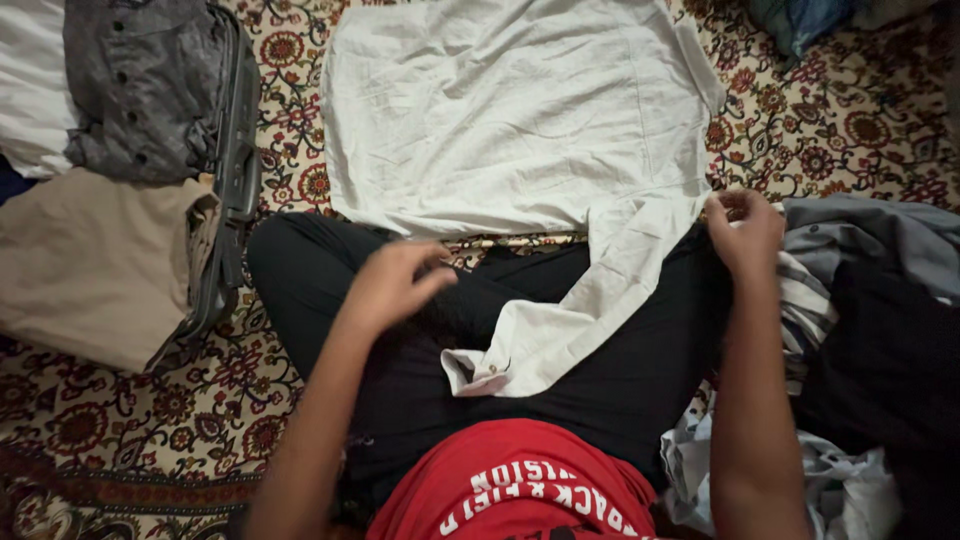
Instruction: The person buttons and folds a shirt on a bed before placing it into an open suitcase.
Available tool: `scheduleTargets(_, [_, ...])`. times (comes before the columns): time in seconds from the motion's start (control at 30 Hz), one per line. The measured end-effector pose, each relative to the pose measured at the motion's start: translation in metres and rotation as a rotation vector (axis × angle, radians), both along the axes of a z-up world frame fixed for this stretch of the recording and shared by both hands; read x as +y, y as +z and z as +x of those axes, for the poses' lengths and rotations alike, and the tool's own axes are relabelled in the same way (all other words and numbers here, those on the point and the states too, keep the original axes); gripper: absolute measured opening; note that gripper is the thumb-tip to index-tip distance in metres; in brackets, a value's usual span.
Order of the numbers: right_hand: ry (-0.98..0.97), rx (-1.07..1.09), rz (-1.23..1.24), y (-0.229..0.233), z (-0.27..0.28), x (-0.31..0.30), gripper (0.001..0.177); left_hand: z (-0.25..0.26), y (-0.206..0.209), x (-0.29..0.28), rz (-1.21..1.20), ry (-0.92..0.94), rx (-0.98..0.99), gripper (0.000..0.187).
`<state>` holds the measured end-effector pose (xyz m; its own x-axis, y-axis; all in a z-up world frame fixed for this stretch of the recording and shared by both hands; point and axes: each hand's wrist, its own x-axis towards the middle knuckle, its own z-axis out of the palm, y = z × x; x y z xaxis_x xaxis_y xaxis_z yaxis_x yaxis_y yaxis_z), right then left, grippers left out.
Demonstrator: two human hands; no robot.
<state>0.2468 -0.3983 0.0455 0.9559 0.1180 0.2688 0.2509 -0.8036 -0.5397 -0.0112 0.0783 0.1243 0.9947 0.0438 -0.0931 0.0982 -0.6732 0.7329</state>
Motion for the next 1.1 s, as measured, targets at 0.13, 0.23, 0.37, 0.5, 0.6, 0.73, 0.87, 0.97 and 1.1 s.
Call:
scheduleTargets(0.13, [-0.082,0.066,-0.221,-0.073,0.089,0.004,0.057,0.062,-0.047,0.026,0.489,-0.005,-0.100,0.062])
scheduleTargets(0.23, [-0.157,0.207,-0.349,-0.099,0.126,0.011,0.083,0.087,-0.085,0.031,0.651,-0.059,0.147,0.081])
scheduleTargets(0.37, [-0.196,0.503,-0.337,-0.105,0.139,0.009,0.082,0.101,-0.135,0.026,0.800,-0.125,0.257,0.049])
scheduleTargets(0.5, [-0.246,0.564,-0.254,-0.102,0.134,0.005,0.063,0.102,-0.159,0.032,0.763,-0.107,0.324,0.016])
scheduleTargets(0.6, [-0.270,0.544,-0.029,-0.100,0.129,0.002,0.055,0.102,-0.156,0.031,0.746,-0.087,0.385,0.017])
scheduleTargets(0.73, [-0.343,0.587,0.329,-0.093,0.126,0.002,0.047,0.101,-0.134,0.032,0.734,-0.011,0.396,0.019])
scheduleTargets(0.87, [-0.450,0.671,0.585,-0.085,0.126,0.002,0.037,0.098,-0.113,0.040,0.702,0.019,0.421,0.021])
scheduleTargets(0.97, [-0.395,0.693,0.822,-0.081,0.124,0.000,0.037,0.091,-0.100,0.060,0.620,0.032,0.315,0.021])
scheduleTargets(1.1, [-0.346,0.778,0.969,-0.078,0.132,0.002,0.036,0.087,-0.092,0.099,0.547,0.086,0.326,0.034])
